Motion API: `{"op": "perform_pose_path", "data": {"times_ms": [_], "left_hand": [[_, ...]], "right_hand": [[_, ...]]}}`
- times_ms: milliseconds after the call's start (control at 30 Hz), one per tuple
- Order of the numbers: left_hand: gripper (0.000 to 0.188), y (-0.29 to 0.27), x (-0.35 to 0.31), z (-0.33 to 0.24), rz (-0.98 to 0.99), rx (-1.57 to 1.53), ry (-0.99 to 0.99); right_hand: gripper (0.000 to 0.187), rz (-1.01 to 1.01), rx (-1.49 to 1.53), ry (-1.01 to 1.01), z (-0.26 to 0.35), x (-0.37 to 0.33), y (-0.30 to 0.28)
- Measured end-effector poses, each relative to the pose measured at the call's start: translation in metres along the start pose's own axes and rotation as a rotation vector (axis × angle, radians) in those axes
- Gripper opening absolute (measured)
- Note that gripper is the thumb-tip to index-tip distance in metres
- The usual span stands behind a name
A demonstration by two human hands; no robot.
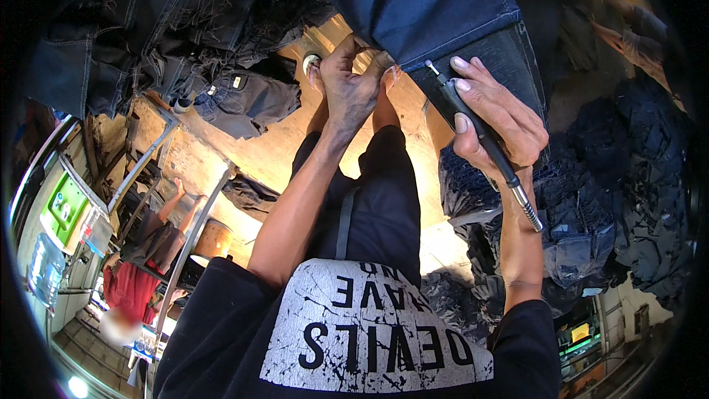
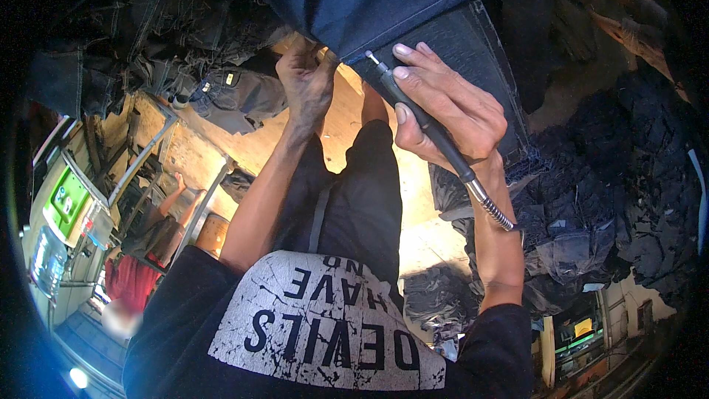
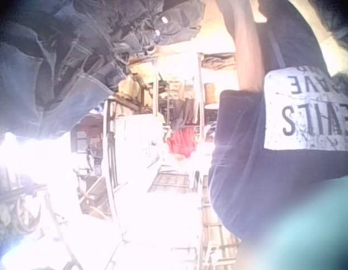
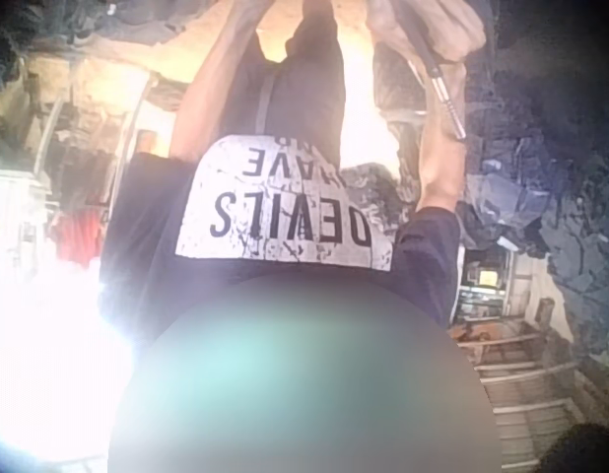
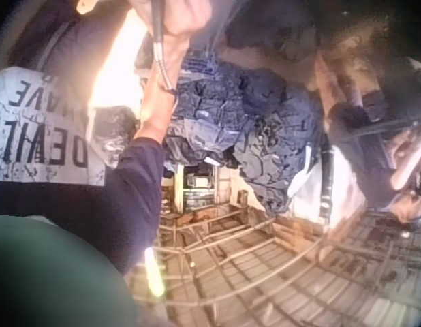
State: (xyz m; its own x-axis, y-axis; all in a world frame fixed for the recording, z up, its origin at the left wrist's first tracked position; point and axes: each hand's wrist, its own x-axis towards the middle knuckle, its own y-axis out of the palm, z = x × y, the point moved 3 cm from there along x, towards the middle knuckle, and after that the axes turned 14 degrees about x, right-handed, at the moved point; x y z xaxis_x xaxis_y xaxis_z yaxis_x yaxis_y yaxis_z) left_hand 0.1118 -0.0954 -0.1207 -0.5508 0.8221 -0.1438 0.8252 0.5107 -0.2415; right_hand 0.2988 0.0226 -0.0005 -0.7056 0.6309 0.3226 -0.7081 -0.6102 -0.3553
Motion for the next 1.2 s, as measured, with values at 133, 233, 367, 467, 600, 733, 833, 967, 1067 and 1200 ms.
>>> {"op": "perform_pose_path", "data": {"times_ms": [133, 233, 367, 467, 600, 733, 833, 967, 1067, 1200], "left_hand": [[0.048, 0.000, 0.000, 0.001, -0.005, 0.024, 0.006], [0.044, 0.000, 0.000, 0.002, -0.006, 0.047, 0.005], [0.037, 0.002, 0.002, 0.001, -0.011, 0.020, 0.047], [0.035, 0.004, 0.002, -0.001, -0.014, 0.049, 0.043], [0.027, 0.006, 0.002, -0.004, -0.069, 0.034, -0.026], [0.022, 0.009, 0.005, -0.008, -0.116, 0.042, -0.041], [0.020, 0.009, 0.007, -0.009, -0.125, 0.055, -0.048], [0.021, 0.008, 0.006, -0.007, -0.094, 0.137, -0.041], [0.020, 0.009, 0.005, 0.000, -0.100, 0.104, -0.069], [0.015, 0.013, 0.006, 0.010, -0.108, 0.023, -0.038]], "right_hand": [[0.026, 0.003, -0.008, -0.008, 0.000, 0.000, -0.001], [0.026, -0.007, -0.003, -0.004, 0.000, 0.000, -0.002], [0.027, -0.023, -0.006, 0.001, -0.002, -0.001, -0.003], [0.028, -0.031, -0.013, 0.003, -0.003, -0.002, -0.004], [0.027, -0.055, -0.036, 0.016, -0.004, -0.003, -0.005], [0.027, -0.067, -0.024, 0.021, -0.005, -0.004, -0.006], [0.027, -0.079, -0.034, 0.031, -0.005, -0.005, -0.007], [0.030, -0.103, -0.041, 0.018, -0.008, -0.006, -0.007], [0.033, -0.116, -0.050, 0.018, -0.009, -0.008, -0.008], [0.032, -0.129, -0.054, 0.028, -0.010, -0.008, -0.009]]}}
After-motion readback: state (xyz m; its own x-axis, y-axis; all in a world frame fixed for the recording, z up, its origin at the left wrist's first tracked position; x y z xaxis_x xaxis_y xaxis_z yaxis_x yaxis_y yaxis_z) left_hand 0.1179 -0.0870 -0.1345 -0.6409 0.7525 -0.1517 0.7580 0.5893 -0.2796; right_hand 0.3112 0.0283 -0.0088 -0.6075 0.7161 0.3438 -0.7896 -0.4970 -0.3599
